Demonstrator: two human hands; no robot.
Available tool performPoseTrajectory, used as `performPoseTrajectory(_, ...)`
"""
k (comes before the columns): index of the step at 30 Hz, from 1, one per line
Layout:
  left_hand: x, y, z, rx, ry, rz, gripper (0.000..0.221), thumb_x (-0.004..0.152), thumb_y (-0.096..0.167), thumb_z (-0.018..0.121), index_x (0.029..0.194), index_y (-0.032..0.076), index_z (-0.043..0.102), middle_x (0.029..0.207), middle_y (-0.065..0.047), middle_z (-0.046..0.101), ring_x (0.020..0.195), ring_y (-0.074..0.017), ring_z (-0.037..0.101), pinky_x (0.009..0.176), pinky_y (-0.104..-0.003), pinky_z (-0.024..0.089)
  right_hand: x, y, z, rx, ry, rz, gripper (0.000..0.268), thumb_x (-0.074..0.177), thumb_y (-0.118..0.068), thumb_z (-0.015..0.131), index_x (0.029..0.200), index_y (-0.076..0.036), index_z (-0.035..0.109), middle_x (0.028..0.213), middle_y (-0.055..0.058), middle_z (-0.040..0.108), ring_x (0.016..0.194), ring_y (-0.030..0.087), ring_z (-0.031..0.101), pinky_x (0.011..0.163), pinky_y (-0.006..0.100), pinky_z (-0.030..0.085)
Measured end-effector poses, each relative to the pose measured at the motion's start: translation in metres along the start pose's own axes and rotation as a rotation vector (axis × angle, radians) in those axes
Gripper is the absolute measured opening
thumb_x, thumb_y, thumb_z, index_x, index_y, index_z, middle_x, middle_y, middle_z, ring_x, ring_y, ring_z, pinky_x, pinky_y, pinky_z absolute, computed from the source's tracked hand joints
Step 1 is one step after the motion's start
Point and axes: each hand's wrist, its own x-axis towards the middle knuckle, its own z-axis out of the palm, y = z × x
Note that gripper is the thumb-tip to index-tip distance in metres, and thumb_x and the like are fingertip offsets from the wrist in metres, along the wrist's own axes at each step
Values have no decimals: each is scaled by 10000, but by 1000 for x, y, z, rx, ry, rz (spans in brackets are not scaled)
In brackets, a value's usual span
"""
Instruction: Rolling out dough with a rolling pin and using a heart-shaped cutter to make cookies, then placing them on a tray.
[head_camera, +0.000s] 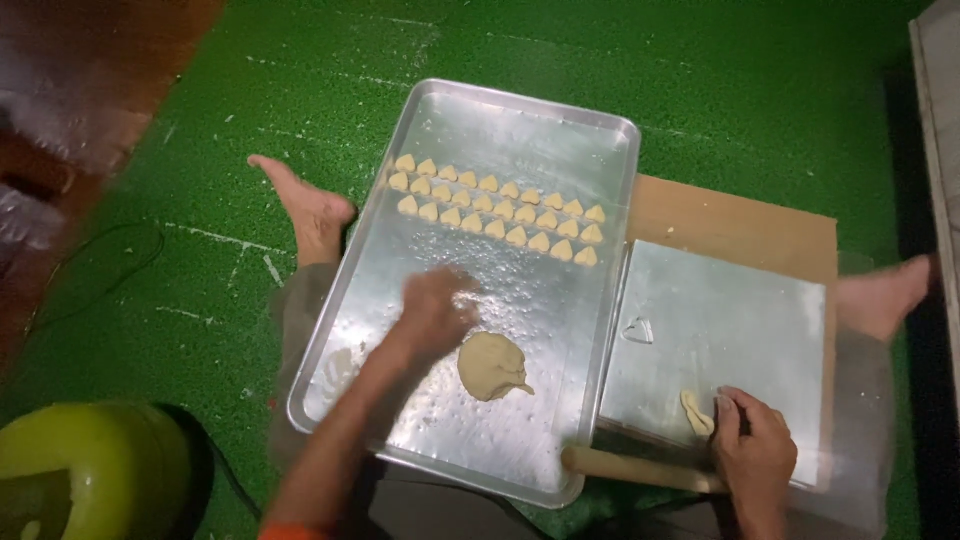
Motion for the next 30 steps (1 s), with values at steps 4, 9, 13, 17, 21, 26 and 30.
performPoseTrajectory(4, -67, 27, 39, 11, -449, 34, 634, 816, 400, 740, 1396, 184, 599, 1549, -180, 428, 1446, -405, 329, 1144, -606, 229, 4, 3, 4, -42, 0, -34, 225, 976, -97, 706, 1169, -3, 772, 1001, 176, 738, 854, 312, 659, 769, 391, 521)
performPoseTrajectory(9, -75, 39, 49, 18, -387, 89, 697, 759, 363, 854, 1365, 119, 610, 1446, -156, 493, 1396, -372, 367, 1100, -526, 282, -1, -17, -8, 22, 7, 8, 238, 968, -106, 684, 1155, 16, 767, 1043, 191, 739, 901, 326, 669, 821, 393, 527)
performPoseTrajectory(13, -74, 44, 47, -84, -277, 95, 385, 779, 213, 769, 1133, 94, 672, 1233, -139, 558, 1219, -335, 500, 1034, -495, 391, -1, -16, -9, 92, -15, 44, 239, 970, -108, 684, 1155, 26, 753, 1055, 211, 720, 896, 315, 668, 811, 387, 532)
performPoseTrajectory(17, -75, 34, 49, -57, -387, 72, 444, 842, 359, 753, 1210, 123, 682, 1341, -163, 537, 1313, -356, 444, 1097, -511, 326, 1, -12, -11, 142, -22, 84, 250, 977, -152, 684, 1166, -5, 756, 1039, 178, 733, 901, 292, 672, 811, 366, 522)
performPoseTrajectory(21, -38, 15, 29, -103, -265, 30, 514, 803, 120, 682, 1316, 111, 652, 1374, -151, 609, 1232, -338, 548, 1099, -503, 378, 4, -23, -19, 161, -123, 200, 265, 985, -157, 653, 1181, -4, 747, 1052, 210, 707, 922, 305, 661, 823, 386, 518)
performPoseTrajectory(26, 21, -32, -19, 546, 89, -155, 654, 952, 516, 573, 1460, 103, 559, 1569, -259, 364, 1485, -453, 240, 1168, -597, 196, -1, -27, -18, 117, -71, 123, 256, 990, -138, 663, 1169, 22, 752, 1037, 203, 721, 887, 309, 654, 802, 379, 514)
performPoseTrajectory(30, 54, -99, -28, 589, -193, -313, 933, 830, 794, 526, 1578, 258, 367, 1690, -226, 113, 1518, -499, -9, 1193, -671, -31, 2, -35, -23, 52, -163, 226, 279, 1017, -136, 618, 1214, 20, 738, 1148, 231, 711, 1005, 348, 665, 886, 428, 518)
